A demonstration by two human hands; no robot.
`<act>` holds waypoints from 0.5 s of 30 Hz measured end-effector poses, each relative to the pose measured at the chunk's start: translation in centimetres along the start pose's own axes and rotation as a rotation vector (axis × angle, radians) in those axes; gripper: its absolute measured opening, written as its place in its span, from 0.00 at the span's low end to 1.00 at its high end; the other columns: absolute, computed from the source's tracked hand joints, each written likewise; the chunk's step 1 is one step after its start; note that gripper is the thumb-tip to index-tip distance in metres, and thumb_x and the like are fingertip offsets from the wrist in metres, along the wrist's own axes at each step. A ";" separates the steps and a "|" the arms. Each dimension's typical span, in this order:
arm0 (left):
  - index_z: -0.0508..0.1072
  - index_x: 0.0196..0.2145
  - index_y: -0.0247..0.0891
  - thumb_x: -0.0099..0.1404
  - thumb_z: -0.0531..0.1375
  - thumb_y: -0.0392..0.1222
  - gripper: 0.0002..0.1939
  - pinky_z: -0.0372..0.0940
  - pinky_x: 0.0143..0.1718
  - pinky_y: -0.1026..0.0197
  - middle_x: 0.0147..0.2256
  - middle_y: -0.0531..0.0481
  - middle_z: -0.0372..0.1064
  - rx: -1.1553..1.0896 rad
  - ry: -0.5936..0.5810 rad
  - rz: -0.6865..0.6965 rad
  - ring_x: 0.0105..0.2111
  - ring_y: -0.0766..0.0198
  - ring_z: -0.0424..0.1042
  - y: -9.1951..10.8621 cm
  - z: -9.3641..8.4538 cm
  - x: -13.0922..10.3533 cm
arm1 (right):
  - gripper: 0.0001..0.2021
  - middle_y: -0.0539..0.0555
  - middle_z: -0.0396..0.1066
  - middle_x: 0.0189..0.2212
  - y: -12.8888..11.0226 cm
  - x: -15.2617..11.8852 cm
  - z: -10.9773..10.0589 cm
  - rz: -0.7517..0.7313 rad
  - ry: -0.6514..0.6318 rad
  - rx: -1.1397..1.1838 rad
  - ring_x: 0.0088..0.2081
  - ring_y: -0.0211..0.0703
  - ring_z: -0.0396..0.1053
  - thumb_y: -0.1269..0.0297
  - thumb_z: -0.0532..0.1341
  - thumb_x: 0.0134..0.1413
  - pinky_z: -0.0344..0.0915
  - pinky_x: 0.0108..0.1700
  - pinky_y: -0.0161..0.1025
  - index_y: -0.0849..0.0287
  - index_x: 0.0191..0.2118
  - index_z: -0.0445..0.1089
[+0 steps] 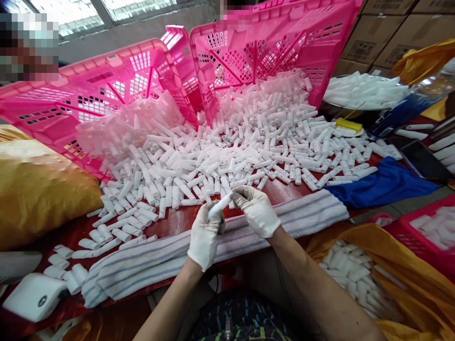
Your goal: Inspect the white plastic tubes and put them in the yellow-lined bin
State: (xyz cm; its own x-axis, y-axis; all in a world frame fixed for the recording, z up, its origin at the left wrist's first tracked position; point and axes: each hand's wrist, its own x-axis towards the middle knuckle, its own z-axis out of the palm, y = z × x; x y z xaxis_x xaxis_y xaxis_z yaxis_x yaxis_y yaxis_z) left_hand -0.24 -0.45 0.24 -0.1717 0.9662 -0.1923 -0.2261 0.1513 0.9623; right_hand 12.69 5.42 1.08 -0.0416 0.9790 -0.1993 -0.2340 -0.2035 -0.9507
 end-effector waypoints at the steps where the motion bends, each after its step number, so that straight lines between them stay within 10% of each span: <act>1: 0.67 0.42 0.36 0.59 0.63 0.56 0.22 0.52 0.21 0.70 0.23 0.59 0.56 -0.075 -0.041 -0.054 0.20 0.74 0.53 0.3 -0.1 0.0 | 0.23 0.47 0.68 0.20 -0.2 0.0 0.0 -0.012 -0.007 -0.011 0.23 0.34 0.62 0.47 0.74 0.27 0.63 0.27 0.35 0.59 0.27 0.72; 6: 0.65 0.33 0.36 0.57 0.63 0.59 0.22 0.43 0.17 0.70 0.21 0.60 0.51 -0.310 -0.282 -0.304 0.16 0.77 0.44 1.2 -0.7 -0.1 | 0.18 0.48 0.70 0.25 -0.9 0.0 -0.2 -0.167 -0.109 -0.068 0.28 0.37 0.66 0.52 0.74 0.32 0.66 0.33 0.36 0.57 0.27 0.73; 12: 0.74 0.39 0.41 0.56 0.67 0.46 0.14 0.64 0.41 0.61 0.36 0.47 0.72 0.232 0.167 0.231 0.36 0.60 0.70 -0.4 -0.4 -0.5 | 0.17 0.48 0.69 0.22 -0.9 -0.3 -0.2 -0.032 -0.116 -0.035 0.25 0.35 0.64 0.50 0.72 0.37 0.65 0.30 0.35 0.58 0.29 0.73; 15: 0.75 0.39 0.42 0.57 0.66 0.45 0.11 0.64 0.43 0.59 0.34 0.47 0.73 0.300 0.141 0.255 0.35 0.58 0.71 -0.9 0.1 -0.6 | 0.16 0.49 0.71 0.29 -0.4 -1.0 0.0 -0.083 -0.183 -0.131 0.30 0.37 0.67 0.50 0.68 0.46 0.67 0.36 0.36 0.57 0.34 0.73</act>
State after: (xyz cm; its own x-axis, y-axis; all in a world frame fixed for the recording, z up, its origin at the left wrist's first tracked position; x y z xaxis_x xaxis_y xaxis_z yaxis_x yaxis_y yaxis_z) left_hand 0.15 -1.12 -0.49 -0.3206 0.9456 0.0550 0.1269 -0.0147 0.9918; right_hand 12.82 4.52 1.70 -0.2058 0.9750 -0.0841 -0.1169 -0.1098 -0.9871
